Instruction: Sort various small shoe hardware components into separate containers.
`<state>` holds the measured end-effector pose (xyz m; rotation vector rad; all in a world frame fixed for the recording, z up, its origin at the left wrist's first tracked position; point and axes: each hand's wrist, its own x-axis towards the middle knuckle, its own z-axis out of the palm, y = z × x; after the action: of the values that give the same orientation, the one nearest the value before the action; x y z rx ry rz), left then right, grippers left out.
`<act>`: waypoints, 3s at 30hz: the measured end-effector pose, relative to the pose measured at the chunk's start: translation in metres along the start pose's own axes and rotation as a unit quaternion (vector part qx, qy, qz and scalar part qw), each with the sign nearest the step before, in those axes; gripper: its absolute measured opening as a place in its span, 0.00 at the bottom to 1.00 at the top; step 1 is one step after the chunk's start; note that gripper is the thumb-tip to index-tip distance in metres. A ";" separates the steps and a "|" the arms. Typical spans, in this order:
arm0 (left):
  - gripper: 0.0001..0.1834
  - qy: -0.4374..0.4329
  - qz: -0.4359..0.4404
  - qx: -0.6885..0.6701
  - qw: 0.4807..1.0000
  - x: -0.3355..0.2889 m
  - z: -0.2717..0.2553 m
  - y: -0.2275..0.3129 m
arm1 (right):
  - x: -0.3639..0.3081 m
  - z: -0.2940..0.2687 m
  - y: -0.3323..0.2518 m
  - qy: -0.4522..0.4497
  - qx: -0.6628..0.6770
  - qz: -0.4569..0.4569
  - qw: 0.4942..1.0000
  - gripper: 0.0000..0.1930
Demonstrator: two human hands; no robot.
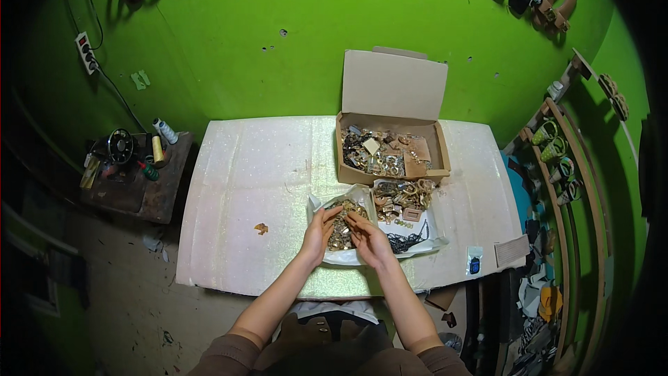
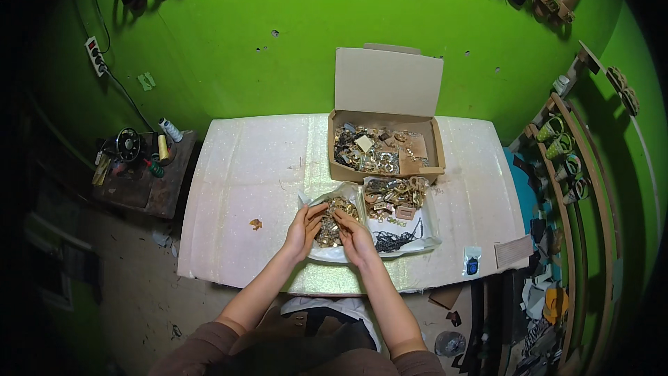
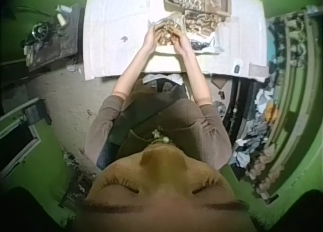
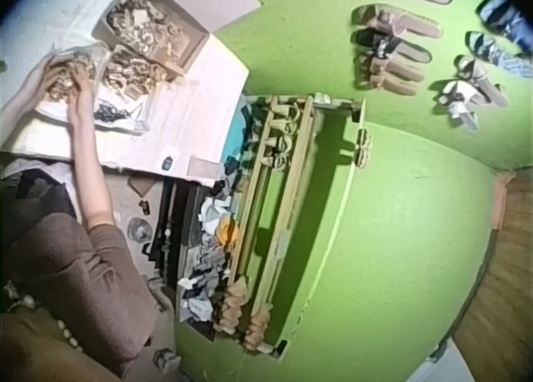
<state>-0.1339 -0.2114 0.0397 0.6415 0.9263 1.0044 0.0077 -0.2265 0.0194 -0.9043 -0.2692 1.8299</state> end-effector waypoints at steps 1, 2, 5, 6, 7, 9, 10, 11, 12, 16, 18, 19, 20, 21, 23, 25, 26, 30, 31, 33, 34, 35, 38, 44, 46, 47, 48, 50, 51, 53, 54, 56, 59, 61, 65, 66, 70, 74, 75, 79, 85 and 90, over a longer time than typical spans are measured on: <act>0.27 0.001 -0.005 -0.008 1.000 -0.001 0.002 0.001 | -0.001 -0.001 -0.001 -0.026 -0.035 -0.025 0.999 0.19; 0.27 0.002 -0.004 -0.008 1.000 -0.001 0.004 0.000 | -0.003 -0.002 -0.004 -0.051 -0.069 -0.051 0.995 0.20; 0.27 0.013 0.008 -0.002 1.000 -0.004 0.010 -0.001 | -0.008 0.001 -0.010 -0.061 -0.112 -0.046 0.991 0.21; 0.27 0.014 0.009 0.000 1.000 -0.004 0.014 -0.002 | -0.012 0.004 -0.014 -0.066 -0.114 -0.048 0.990 0.22; 0.27 0.015 0.010 0.003 1.000 -0.003 0.018 -0.003 | -0.012 0.002 -0.019 -0.066 -0.112 -0.048 0.990 0.22; 0.27 0.025 0.008 0.004 1.000 -0.001 0.024 -0.006 | -0.013 -0.001 -0.024 -0.093 -0.111 -0.057 0.988 0.22; 0.27 0.037 0.008 0.001 0.999 0.001 0.027 -0.007 | -0.012 -0.003 -0.025 -0.090 -0.108 -0.059 0.988 0.22; 0.27 0.036 0.007 0.001 0.999 0.002 0.031 -0.009 | -0.011 -0.006 -0.027 -0.104 -0.107 -0.052 0.987 0.23; 0.27 0.030 0.020 0.004 0.999 0.004 0.035 -0.009 | -0.011 -0.010 -0.030 -0.118 -0.107 -0.045 0.986 0.23; 0.27 0.035 0.049 0.008 0.998 0.013 0.064 -0.009 | -0.011 -0.027 -0.055 -0.131 -0.108 -0.017 0.985 0.22; 0.27 0.041 0.065 0.013 0.997 0.018 0.076 -0.010 | -0.011 -0.034 -0.069 -0.137 -0.110 -0.013 0.984 0.22; 0.27 0.044 0.067 0.011 0.997 0.021 0.084 -0.009 | -0.010 -0.037 -0.077 -0.142 -0.110 -0.010 0.984 0.22; 0.27 0.044 0.071 0.017 0.996 0.023 0.091 -0.007 | -0.014 -0.035 -0.089 -0.131 -0.103 0.002 0.986 0.21; 0.27 0.044 0.076 0.023 0.996 0.025 0.098 -0.004 | -0.014 -0.035 -0.098 -0.134 -0.105 0.005 0.985 0.21; 0.26 0.044 0.086 0.029 0.995 0.030 0.110 -0.001 | -0.013 -0.037 -0.116 -0.131 -0.095 0.011 0.987 0.20; 0.25 0.043 0.079 0.043 0.995 0.038 0.121 0.001 | -0.011 -0.044 -0.134 -0.139 -0.102 0.020 0.985 0.20; 0.25 0.052 0.078 0.051 0.994 0.043 0.125 0.001 | -0.008 -0.049 -0.142 -0.148 -0.097 0.018 0.984 0.19; 0.26 0.052 0.096 0.073 0.991 0.067 0.138 0.001 | 0.009 -0.065 -0.177 -0.149 -0.108 0.014 0.983 0.18; 0.26 0.057 0.099 0.072 0.991 0.075 0.139 -0.001 | 0.014 -0.069 -0.185 -0.150 -0.119 0.009 0.981 0.18; 0.26 0.065 0.098 0.072 0.990 0.090 0.144 0.000 | 0.023 -0.071 -0.204 -0.154 -0.111 0.004 0.982 0.18; 0.27 0.075 0.086 0.048 0.992 0.097 0.146 0.001 | 0.028 -0.070 -0.215 -0.146 -0.131 0.000 0.981 0.18; 0.27 0.076 0.083 0.047 0.993 0.103 0.151 0.006 | 0.034 -0.072 -0.226 -0.133 -0.150 -0.005 0.980 0.17; 0.27 0.089 0.083 0.018 0.992 0.108 0.162 0.029 | 0.058 -0.071 -0.257 -0.120 -0.222 -0.016 0.967 0.16; 0.26 0.108 0.053 0.034 0.992 0.148 0.160 0.042 | 0.127 -0.082 -0.274 -0.146 -0.573 -0.057 0.804 0.20; 0.26 0.122 0.027 0.039 0.991 0.163 0.163 0.038 | 0.153 -0.091 -0.263 -0.170 -0.661 -0.085 0.726 0.21; 0.26 0.124 0.024 0.038 0.991 0.170 0.161 0.034 | 0.167 -0.096 -0.255 -0.197 -0.738 -0.113 0.636 0.22; 0.26 0.127 0.013 0.037 0.991 0.177 0.160 0.029 | 0.177 -0.098 -0.247 -0.204 -0.770 -0.125 0.591 0.24; 0.27 0.135 -0.004 0.033 0.990 0.186 0.161 0.023 | 0.192 -0.104 -0.231 -0.199 -0.788 -0.137 0.566 0.24; 0.27 0.138 -0.006 0.032 0.990 0.189 0.161 0.020 | 0.196 -0.105 -0.222 -0.193 -0.805 -0.152 0.540 0.25; 0.27 0.155 -0.011 0.026 0.988 0.194 0.159 0.015 | 0.198 -0.100 -0.210 -0.195 -0.816 -0.164 0.519 0.27; 0.27 0.157 -0.014 0.022 0.987 0.197 0.154 0.012 | 0.189 -0.090 -0.208 -0.192 -0.842 -0.164 0.476 0.27; 0.27 0.160 -0.012 0.018 0.987 0.200 0.150 0.011 | 0.184 -0.084 -0.200 -0.177 -0.865 -0.180 0.434 0.23; 0.26 0.156 -0.007 0.007 0.988 0.206 0.144 0.006 | 0.182 -0.082 -0.203 -0.229 -0.859 -0.111 0.445 0.19; 0.26 0.148 -0.004 0.004 0.989 0.208 0.143 0.004 | 0.188 -0.094 -0.199 -0.244 -0.845 -0.141 0.455 0.18; 0.27 0.139 -0.006 -0.004 0.990 0.208 0.140 -0.001 | 0.191 -0.099 -0.202 -0.252 -0.823 -0.133 0.491 0.17; 0.26 0.139 -0.005 -0.015 0.990 0.206 0.141 -0.001 | 0.193 -0.100 -0.201 -0.252 -0.823 -0.132 0.491 0.17; 0.25 0.127 0.002 -0.036 0.991 0.208 0.138 -0.001 | 0.208 -0.110 -0.205 -0.252 -0.755 -0.149 0.587 0.18; 0.23 0.121 -0.034 -0.114 0.985 0.218 0.136 -0.003 | 0.225 -0.109 -0.219 -0.191 -0.613 -0.104 0.760 0.15; 0.22 0.117 -0.038 -0.144 0.982 0.222 0.134 -0.003 | 0.226 -0.105 -0.222 -0.149 -0.536 -0.048 0.830 0.13; 0.22 0.082 -0.060 -0.322 0.941 0.231 0.119 -0.014 | 0.198 -0.062 -0.237 -0.241 -0.379 0.052 0.892 0.14; 0.20 0.087 -0.003 -0.473 0.877 0.232 0.117 -0.014 | 0.192 -0.059 -0.266 -0.330 -0.346 0.058 0.876 0.20; 0.18 0.129 0.020 -0.521 0.843 0.232 0.120 -0.012 | 0.193 -0.097 -0.218 -0.312 -0.821 -0.135 0.459 0.25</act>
<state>0.0299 -0.0100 0.0064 -0.4103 0.4561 1.4601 0.1912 0.0169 -0.0140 -1.0796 -2.7986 0.9639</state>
